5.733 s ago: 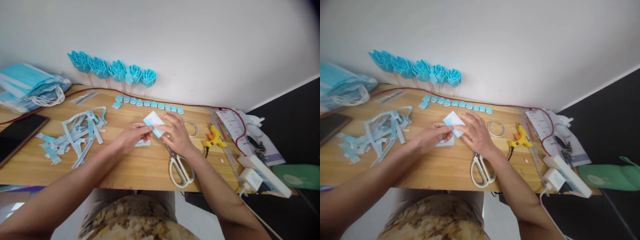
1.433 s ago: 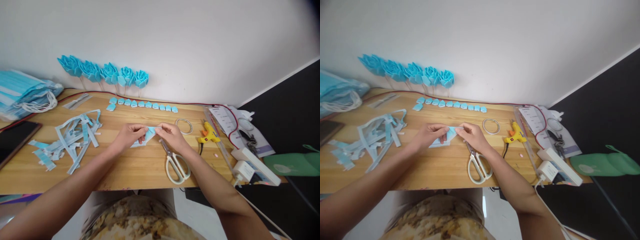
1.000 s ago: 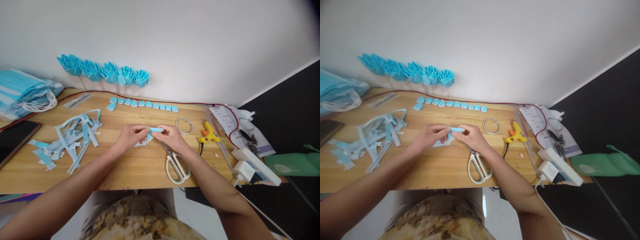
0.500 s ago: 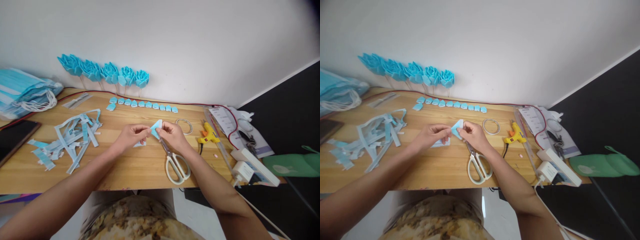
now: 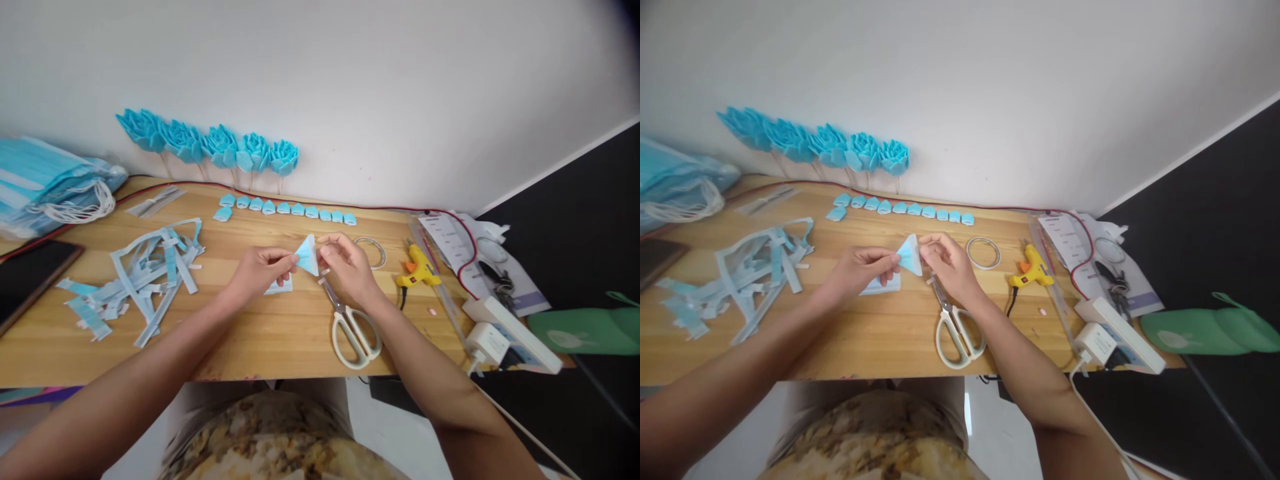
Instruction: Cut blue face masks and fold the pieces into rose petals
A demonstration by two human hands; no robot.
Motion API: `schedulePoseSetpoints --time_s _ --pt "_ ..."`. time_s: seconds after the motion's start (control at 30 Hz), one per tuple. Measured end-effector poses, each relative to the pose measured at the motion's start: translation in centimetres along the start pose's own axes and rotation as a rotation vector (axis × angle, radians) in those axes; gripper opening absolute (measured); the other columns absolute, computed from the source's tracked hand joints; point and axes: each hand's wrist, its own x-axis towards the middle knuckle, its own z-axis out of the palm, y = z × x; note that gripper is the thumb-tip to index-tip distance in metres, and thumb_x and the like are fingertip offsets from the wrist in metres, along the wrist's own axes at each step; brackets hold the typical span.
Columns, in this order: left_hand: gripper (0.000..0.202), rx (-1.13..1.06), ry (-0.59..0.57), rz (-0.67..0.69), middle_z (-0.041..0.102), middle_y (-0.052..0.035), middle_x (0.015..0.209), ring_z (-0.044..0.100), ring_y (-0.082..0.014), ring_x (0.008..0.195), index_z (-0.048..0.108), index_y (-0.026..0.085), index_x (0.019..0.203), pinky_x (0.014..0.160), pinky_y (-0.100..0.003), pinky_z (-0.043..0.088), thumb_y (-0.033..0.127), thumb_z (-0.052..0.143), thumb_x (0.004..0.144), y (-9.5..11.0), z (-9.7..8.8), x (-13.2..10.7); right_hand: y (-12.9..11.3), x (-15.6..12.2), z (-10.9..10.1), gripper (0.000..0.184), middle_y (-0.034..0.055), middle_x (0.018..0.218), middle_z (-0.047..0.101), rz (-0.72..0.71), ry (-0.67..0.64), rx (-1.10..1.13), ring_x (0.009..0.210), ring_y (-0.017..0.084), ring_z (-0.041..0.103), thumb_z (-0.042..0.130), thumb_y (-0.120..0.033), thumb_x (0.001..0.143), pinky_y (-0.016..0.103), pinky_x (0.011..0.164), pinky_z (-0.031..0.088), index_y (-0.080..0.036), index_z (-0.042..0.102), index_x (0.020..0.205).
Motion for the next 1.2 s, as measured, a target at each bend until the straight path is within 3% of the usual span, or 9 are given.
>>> schedulePoseSetpoints --time_s 0.27,0.47,0.6,1.03,1.1,1.2 --pt "0.028 -0.004 0.034 0.013 0.058 0.0009 0.053 0.049 -0.0086 0.046 0.066 0.015 0.062 0.046 -0.021 0.038 0.039 0.064 0.075 0.0 0.0 0.0 -0.6 -0.3 0.1 0.018 -0.0008 0.074 0.059 -0.036 -0.057 -0.148 0.065 0.012 0.056 0.061 -0.038 0.084 0.022 0.055 0.048 -0.021 0.058 0.087" --pt "0.027 0.005 0.018 0.034 0.058 0.0011 0.053 0.050 -0.0087 0.046 0.066 0.015 0.063 0.045 -0.021 0.037 0.039 0.064 0.075 -0.3 0.0 0.1 -0.8 -0.1 0.5 0.014 -0.0009 0.075 0.060 -0.079 -0.051 -0.257 0.066 0.012 0.056 0.065 -0.032 0.079 0.024 0.059 0.049 -0.020 0.060 0.084" --pt "0.027 0.010 0.008 0.020 0.058 0.0008 0.053 0.050 -0.0090 0.046 0.066 0.015 0.063 0.046 -0.021 0.037 0.040 0.064 0.074 -0.4 0.0 0.1 -0.7 -0.1 0.6 0.009 -0.0009 0.072 0.061 -0.086 -0.028 -0.278 0.064 0.011 0.056 0.061 -0.027 0.080 0.024 0.059 0.049 -0.020 0.059 0.076" --pt "0.027 0.006 0.003 0.001 0.056 0.0016 0.051 0.049 -0.0084 0.045 0.064 0.015 0.060 0.046 -0.020 0.040 0.039 0.063 0.073 -0.2 0.0 0.0 -0.1 0.0 0.3 0.013 -0.0012 0.068 0.059 -0.040 -0.010 -0.225 0.058 0.010 0.054 0.063 -0.029 0.078 0.021 0.049 0.047 -0.019 0.059 0.073" --pt "0.028 0.009 -0.005 0.004 0.056 0.0018 0.051 0.049 -0.0080 0.045 0.063 0.015 0.059 0.046 -0.019 0.040 0.038 0.062 0.073 -0.1 0.0 0.0 0.1 0.0 0.3 0.014 -0.0014 0.069 0.059 -0.001 -0.023 -0.140 0.058 0.010 0.053 0.064 -0.032 0.079 0.020 0.047 0.046 -0.019 0.061 0.078" --pt "0.027 0.009 0.000 0.002 0.056 0.0021 0.051 0.048 -0.0077 0.045 0.062 0.015 0.058 0.045 -0.019 0.039 0.037 0.062 0.074 0.0 0.0 -0.1 0.4 0.2 0.2 0.030 -0.0023 0.074 0.060 0.065 -0.059 0.023 0.061 0.010 0.054 0.066 -0.035 0.079 0.019 0.047 0.047 -0.022 0.062 0.105"
